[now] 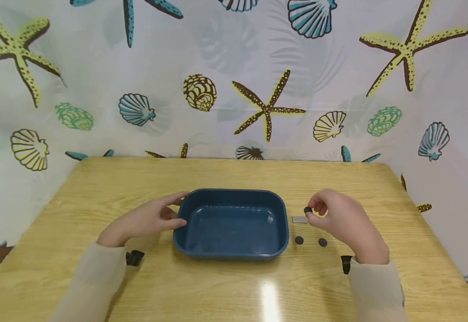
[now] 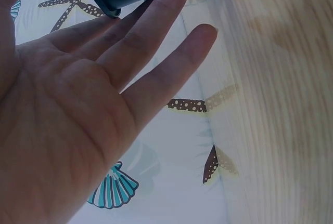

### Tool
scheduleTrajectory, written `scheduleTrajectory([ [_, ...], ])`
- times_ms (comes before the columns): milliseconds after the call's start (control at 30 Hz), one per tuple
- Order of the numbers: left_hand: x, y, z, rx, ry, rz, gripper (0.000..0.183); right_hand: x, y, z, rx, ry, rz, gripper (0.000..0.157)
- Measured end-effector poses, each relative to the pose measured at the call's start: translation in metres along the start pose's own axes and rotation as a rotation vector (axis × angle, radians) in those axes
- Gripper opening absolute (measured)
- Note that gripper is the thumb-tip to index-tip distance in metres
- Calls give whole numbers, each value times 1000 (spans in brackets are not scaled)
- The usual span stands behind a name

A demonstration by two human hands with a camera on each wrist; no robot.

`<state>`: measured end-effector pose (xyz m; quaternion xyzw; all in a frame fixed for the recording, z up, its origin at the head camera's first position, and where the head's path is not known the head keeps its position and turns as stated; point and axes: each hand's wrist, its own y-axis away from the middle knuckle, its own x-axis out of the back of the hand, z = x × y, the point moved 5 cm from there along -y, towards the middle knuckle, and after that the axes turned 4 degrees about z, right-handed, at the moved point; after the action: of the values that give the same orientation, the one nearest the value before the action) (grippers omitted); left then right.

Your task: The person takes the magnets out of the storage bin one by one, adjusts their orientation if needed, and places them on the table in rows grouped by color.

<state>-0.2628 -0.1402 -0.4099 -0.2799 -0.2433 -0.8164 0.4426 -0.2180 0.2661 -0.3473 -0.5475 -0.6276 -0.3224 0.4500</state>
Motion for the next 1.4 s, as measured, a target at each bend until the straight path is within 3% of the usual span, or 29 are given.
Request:
scheduleTrajectory([
  [233, 0, 3, 0, 7, 4, 14, 81, -1, 3, 18, -40, -8, -17, 18],
  [667, -2, 0, -3, 10, 9, 9, 83, 0, 17, 76, -168, -59, -103, 24],
  [1033, 0, 0, 0, -6, 9, 16, 81, -6, 21, 96, -207, -69, -148, 20],
  [1400, 0, 0, 0, -6, 5, 12, 81, -23, 22, 109, -246, -126, -243, 16],
])
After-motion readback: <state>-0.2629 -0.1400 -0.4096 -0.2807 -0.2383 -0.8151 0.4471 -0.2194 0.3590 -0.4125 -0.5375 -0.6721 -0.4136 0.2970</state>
